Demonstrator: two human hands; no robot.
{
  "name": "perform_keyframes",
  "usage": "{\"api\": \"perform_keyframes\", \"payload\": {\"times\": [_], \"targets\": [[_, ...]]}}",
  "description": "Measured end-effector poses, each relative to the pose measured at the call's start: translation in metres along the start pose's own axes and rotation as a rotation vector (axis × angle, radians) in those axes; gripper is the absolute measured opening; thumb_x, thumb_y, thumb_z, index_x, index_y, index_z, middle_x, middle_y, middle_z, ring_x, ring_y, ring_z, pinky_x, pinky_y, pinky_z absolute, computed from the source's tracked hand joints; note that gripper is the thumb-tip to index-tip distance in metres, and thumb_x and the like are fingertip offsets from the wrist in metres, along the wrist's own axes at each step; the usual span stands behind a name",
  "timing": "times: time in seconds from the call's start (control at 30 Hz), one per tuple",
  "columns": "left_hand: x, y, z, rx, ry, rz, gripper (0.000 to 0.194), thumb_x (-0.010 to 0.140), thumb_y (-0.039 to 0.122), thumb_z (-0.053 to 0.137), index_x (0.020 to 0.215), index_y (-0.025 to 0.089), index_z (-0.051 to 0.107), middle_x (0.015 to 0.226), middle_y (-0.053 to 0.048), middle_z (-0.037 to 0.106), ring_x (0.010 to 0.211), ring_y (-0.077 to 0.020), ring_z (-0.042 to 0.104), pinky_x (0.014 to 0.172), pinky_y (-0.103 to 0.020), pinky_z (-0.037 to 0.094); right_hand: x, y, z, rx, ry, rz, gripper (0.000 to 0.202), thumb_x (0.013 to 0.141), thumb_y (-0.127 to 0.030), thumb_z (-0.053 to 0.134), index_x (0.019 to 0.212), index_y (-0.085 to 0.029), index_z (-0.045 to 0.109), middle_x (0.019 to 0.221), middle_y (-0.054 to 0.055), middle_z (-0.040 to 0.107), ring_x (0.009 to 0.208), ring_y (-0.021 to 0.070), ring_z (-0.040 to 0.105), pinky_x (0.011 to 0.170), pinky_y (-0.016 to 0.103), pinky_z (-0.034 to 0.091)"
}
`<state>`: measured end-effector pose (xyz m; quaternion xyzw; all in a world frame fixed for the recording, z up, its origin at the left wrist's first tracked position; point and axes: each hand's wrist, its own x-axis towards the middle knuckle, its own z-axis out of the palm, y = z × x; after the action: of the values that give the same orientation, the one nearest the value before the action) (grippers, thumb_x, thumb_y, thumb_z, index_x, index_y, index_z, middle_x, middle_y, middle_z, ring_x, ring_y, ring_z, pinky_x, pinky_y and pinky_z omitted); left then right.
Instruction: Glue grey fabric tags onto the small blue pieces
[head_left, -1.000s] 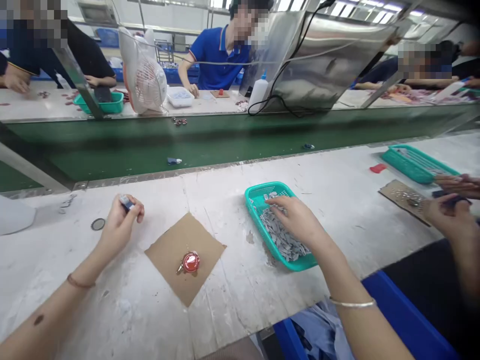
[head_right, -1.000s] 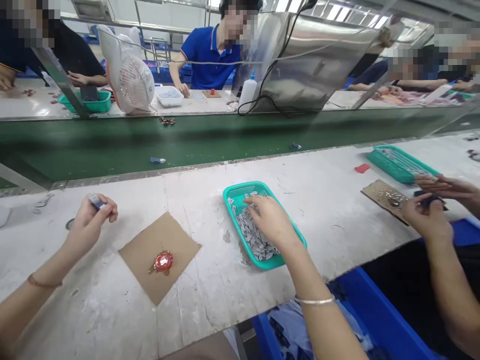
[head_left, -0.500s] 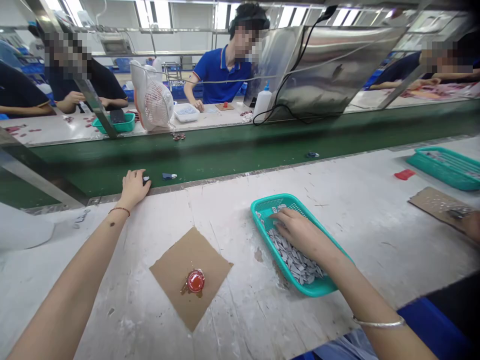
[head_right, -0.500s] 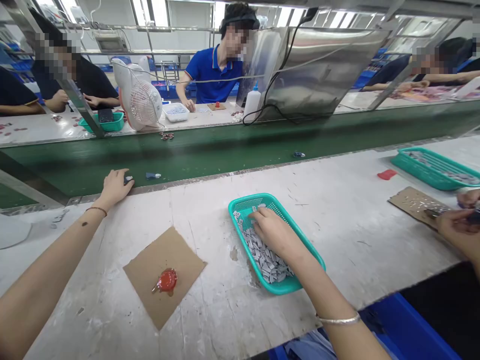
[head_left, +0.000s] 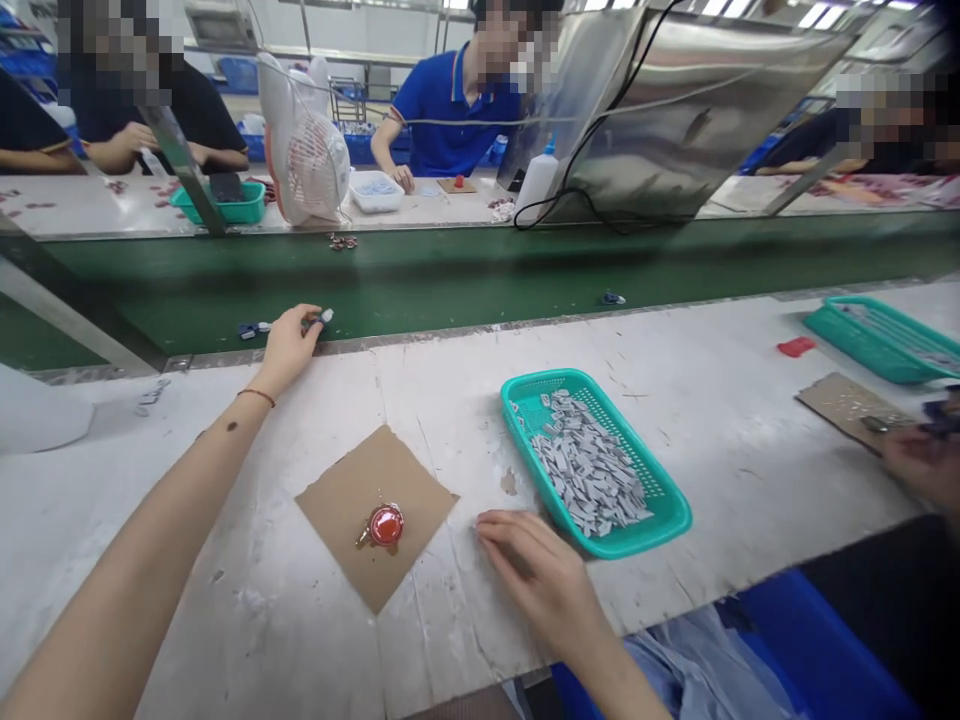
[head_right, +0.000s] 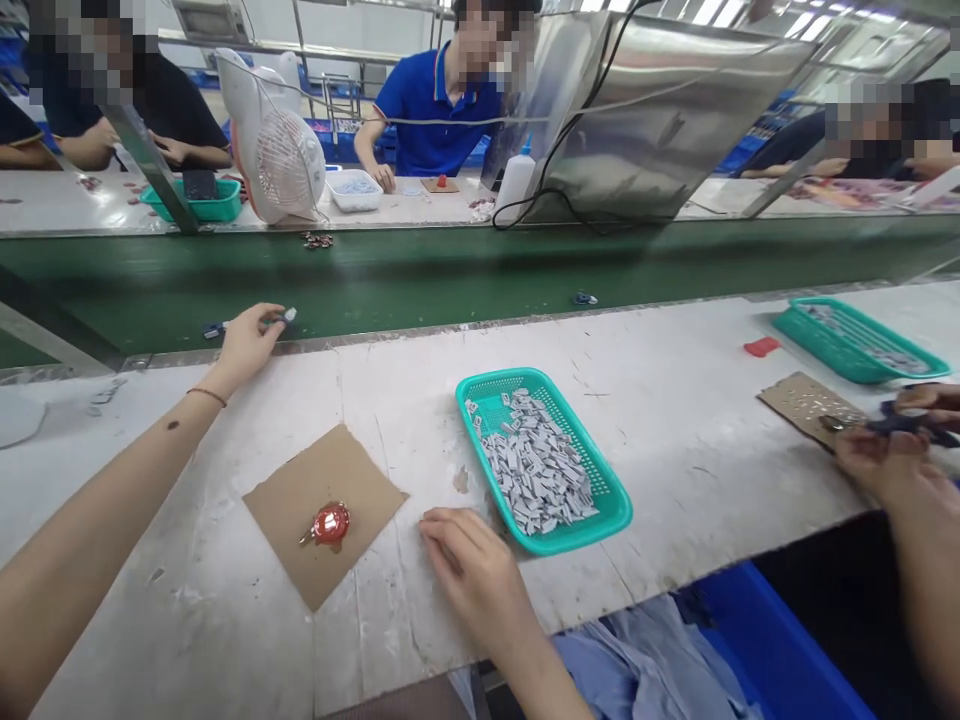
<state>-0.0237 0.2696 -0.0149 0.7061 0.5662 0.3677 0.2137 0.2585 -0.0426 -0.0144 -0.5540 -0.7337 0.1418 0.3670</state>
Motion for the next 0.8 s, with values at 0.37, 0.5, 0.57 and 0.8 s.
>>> {"api": "perform_keyframes", "payload": {"times": [0.37, 0.5, 0.57, 0.8], "targets": [[-0.151, 0.055, -0.017, -1.074, -0.093, -0.588, 0.018, 0.078, 0.023, 0.072, 0.092, 0.014, 0.068, 0.101, -0.006, 0.068, 0.082, -0.0139, 0.068, 0.077, -0.026, 0.055, -0.023, -0.004, 0.016, -0.163, 0.029, 0.033, 0.013, 0.093, -0.017, 0.056, 0.095, -0.022, 0.068, 0.093, 0.008, 0.072, 0.089, 0.0232, 0.068, 0.080, 0.040, 0.057], [-0.186, 0.056, -0.020, -0.998, -0.046, -0.539, 0.028, 0.074, 0.033, 0.077, 0.094, 0.016, 0.067, 0.101, -0.005, 0.069, 0.076, -0.0149, 0.068, 0.073, -0.029, 0.055, -0.017, -0.007, 0.017, -0.216, 0.002, 0.098, 0.018, 0.096, -0.023, 0.051, 0.104, -0.021, 0.068, 0.096, 0.009, 0.072, 0.090, 0.0249, 0.069, 0.081, 0.041, 0.057], [-0.196, 0.053, -0.021, -0.933, -0.008, -0.474, 0.030, 0.074, 0.036, 0.077, 0.096, 0.017, 0.068, 0.101, -0.006, 0.070, 0.073, -0.0149, 0.067, 0.068, -0.028, 0.054, -0.015, -0.007, 0.017, -0.237, -0.020, 0.118, 0.021, 0.096, -0.025, 0.050, 0.106, -0.020, 0.068, 0.098, 0.009, 0.072, 0.090, 0.0257, 0.069, 0.082, 0.042, 0.057], [-0.213, 0.048, -0.014, -0.979, 0.044, -0.379, 0.026, 0.075, 0.035, 0.077, 0.093, 0.018, 0.066, 0.108, -0.008, 0.070, 0.089, -0.0189, 0.067, 0.074, -0.030, 0.056, 0.009, -0.026, 0.014, -0.115, -0.103, 0.194, 0.012, 0.093, -0.025, 0.058, 0.093, -0.021, 0.069, 0.093, 0.007, 0.072, 0.085, 0.0228, 0.069, 0.077, 0.036, 0.056]]}}
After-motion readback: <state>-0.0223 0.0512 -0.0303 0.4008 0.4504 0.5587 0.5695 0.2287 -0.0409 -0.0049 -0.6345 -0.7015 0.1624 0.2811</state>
